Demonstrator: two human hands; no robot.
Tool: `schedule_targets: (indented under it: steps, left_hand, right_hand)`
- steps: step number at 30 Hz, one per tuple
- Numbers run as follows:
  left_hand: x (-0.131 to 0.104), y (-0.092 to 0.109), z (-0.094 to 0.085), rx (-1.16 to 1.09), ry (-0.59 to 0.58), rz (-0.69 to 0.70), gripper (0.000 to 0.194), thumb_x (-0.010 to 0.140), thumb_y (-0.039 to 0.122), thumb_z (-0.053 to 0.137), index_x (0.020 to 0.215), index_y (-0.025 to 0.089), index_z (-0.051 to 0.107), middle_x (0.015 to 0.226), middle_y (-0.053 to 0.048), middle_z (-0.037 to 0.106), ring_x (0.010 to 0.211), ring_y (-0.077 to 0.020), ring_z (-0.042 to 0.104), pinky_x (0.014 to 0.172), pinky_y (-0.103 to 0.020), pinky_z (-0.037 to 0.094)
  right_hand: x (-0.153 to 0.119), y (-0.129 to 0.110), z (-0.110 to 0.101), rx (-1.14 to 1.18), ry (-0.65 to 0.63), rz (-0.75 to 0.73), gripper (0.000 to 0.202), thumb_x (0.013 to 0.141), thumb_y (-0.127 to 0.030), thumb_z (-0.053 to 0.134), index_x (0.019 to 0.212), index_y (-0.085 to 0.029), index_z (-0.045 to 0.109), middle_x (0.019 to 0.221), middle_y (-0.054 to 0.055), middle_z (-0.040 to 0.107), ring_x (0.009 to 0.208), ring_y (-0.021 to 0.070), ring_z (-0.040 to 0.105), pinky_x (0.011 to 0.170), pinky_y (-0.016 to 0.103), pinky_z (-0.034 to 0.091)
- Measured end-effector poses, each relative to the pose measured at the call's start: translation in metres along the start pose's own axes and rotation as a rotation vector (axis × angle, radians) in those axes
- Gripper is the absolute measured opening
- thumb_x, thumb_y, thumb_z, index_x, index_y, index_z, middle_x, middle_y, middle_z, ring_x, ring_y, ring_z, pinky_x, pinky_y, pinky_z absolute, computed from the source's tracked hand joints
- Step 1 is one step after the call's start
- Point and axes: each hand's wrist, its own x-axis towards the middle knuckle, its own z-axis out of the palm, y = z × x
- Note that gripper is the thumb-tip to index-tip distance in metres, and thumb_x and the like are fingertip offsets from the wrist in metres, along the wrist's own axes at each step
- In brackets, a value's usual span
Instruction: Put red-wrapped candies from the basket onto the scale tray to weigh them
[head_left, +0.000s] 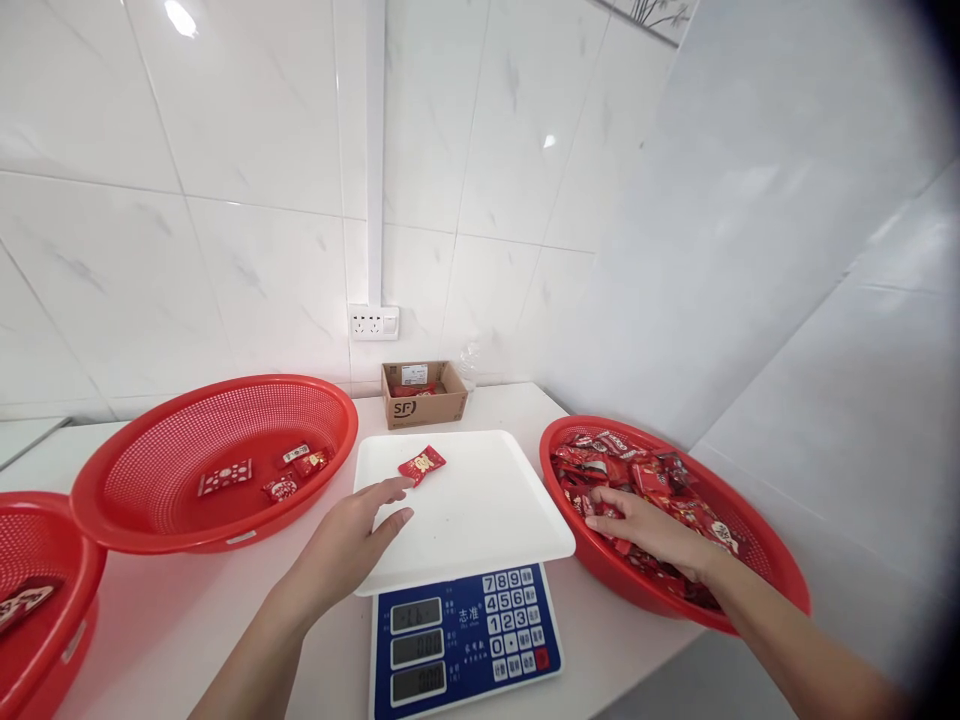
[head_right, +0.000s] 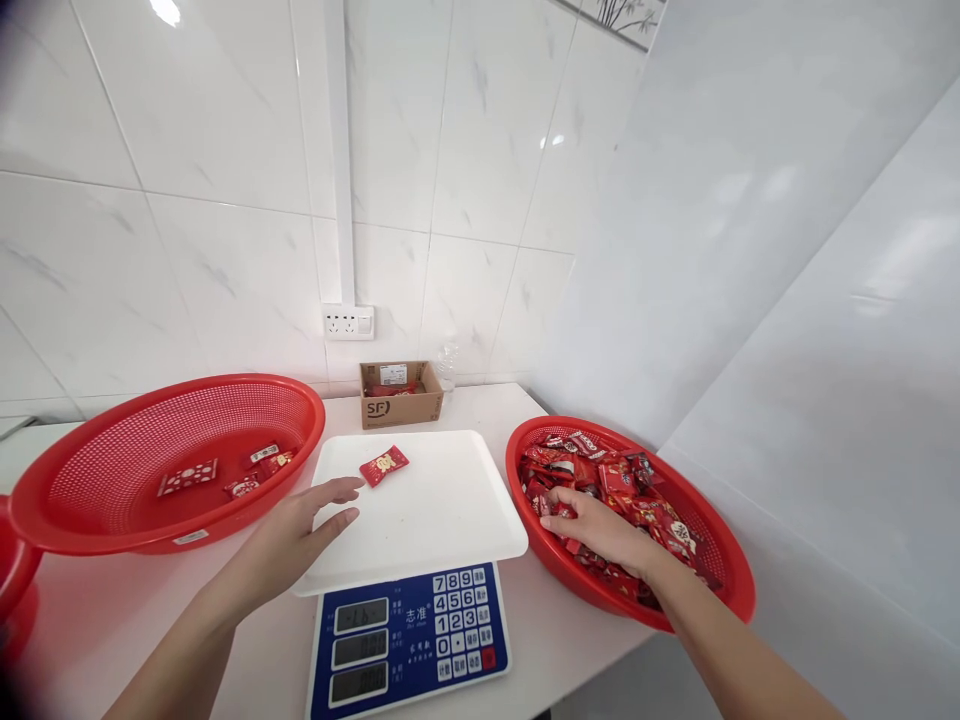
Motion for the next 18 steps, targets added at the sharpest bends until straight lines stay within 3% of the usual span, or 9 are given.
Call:
schedule_targets:
  steps: [3,6,8,10,14,18]
  left_hand:
    - [0.001,-0.002,0.001,0.004,-0.012,-0.001,0.040,0.089,0.046,0.039,0.121,0.027,0.054,0.122,-0.003,0.061,0.113,-0.0234,0.055,0.093,-0.036,0.044]
    - [0.001,-0.004,0.002,0.016,-0.017,-0.002,0.040,0.089,0.045,0.040,0.121,0.027,0.054,0.124,-0.003,0.060,0.114,-0.0233,0.054,0.094,-0.036,0.043]
    - [0.001,-0.004,0.003,0.030,-0.016,-0.005,0.040,0.089,0.044,0.040,0.122,0.027,0.053,0.126,-0.003,0.059,0.116,-0.0232,0.053,0.096,-0.037,0.042]
    - [0.001,-0.004,0.003,0.041,-0.019,-0.005,0.040,0.089,0.043,0.041,0.124,0.027,0.052,0.128,-0.004,0.057,0.118,-0.0231,0.052,0.097,-0.037,0.041]
    - [0.000,-0.004,0.004,0.057,-0.019,0.041,0.041,0.089,0.042,0.041,0.128,0.029,0.048,0.131,-0.004,0.053,0.121,-0.0237,0.048,0.099,-0.039,0.040]
    - [0.000,-0.004,0.007,0.075,-0.039,0.113,0.040,0.090,0.038,0.042,0.128,0.027,0.049,0.132,-0.006,0.051,0.122,-0.0243,0.046,0.100,-0.040,0.039]
  right_hand:
    - [0.002,-0.011,-0.004,-0.061,0.094,-0.028,0.025,0.075,-0.048,0.057,0.076,-0.023,0.054,0.079,0.001,0.066,0.072,0.0215,0.061,0.065,0.031,0.048]
    - [0.008,-0.032,-0.005,-0.123,0.302,-0.121,0.026,0.078,-0.048,0.055,0.083,-0.022,0.056,0.087,0.004,0.066,0.084,0.0236,0.062,0.076,0.033,0.048]
    - [0.011,-0.051,0.001,-0.117,0.350,-0.213,0.027,0.079,-0.047,0.054,0.087,-0.021,0.056,0.092,0.004,0.066,0.089,0.0234,0.062,0.075,0.032,0.049]
    - [0.013,-0.072,0.016,-0.076,0.265,-0.274,0.027,0.079,-0.046,0.056,0.089,-0.021,0.056,0.089,0.003,0.065,0.082,0.0209,0.063,0.064,0.028,0.050]
    - [0.018,-0.104,0.055,0.015,-0.060,-0.252,0.030,0.082,-0.044,0.052,0.104,-0.024,0.055,0.078,0.001,0.062,0.055,0.0136,0.060,0.035,0.019,0.042]
    - [0.031,-0.111,0.078,0.032,-0.035,-0.368,0.035,0.086,-0.045,0.047,0.113,-0.025,0.054,0.095,0.004,0.062,0.055,0.0108,0.060,0.038,0.021,0.046]
